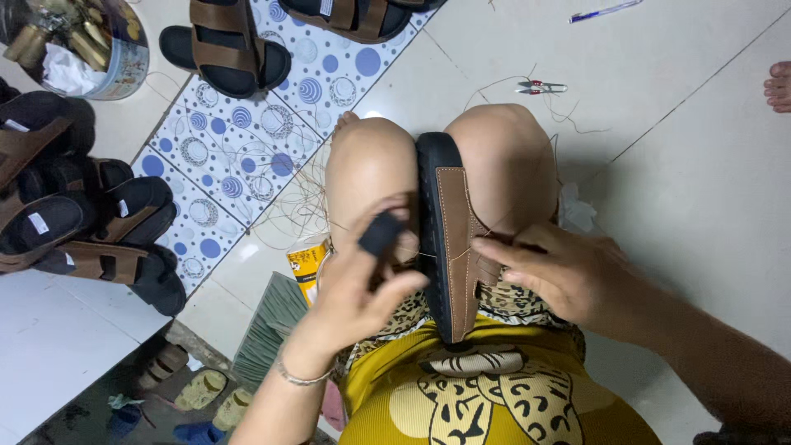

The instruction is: The person sits on the floor and sews a brown and black sandal using a needle and thread. They repeatedly push the needle through the sandal's sole and pull the thread tight to secure the stitching.

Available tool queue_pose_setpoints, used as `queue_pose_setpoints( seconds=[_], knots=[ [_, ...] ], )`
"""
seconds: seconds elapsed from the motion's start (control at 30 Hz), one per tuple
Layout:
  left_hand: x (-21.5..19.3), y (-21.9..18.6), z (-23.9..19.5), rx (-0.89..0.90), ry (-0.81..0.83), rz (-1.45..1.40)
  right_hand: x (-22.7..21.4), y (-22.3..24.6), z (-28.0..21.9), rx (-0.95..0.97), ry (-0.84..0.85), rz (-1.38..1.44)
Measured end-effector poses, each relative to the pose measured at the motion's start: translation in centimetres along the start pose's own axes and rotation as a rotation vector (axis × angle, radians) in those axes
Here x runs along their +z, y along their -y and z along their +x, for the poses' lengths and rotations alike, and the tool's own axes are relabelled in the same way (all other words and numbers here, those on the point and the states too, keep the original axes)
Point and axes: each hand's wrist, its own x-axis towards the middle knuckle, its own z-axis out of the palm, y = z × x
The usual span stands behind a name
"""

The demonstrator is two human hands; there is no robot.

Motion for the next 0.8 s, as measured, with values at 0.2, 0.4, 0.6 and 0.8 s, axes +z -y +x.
queue_pose_setpoints(
  seconds=[0.2, 0.4, 0.6, 0.8],
  knots=[
    [1.2, 1.1, 0.6, -0.036, 0.336, 0.022, -0.2, -0.4, 1.2, -0.021, 0.125, -0.158],
    [1.5, 2.2, 0.7, 0.027, 0.291, 0.012, -0.4, -0.1, 1.8, -0.058, 0.098, -0.168],
    [2.3, 2.7, 0.7, 0.158, 0.191, 0.091, -0.3, 0.4, 1.6, -0.105, 0.018, -0.254],
    [4.1, 3.9, 0.3, 0.26, 0.065, 0.281, -1.3, 1.9, 2.1, -0.084, 0.211, -0.458]
  ],
)
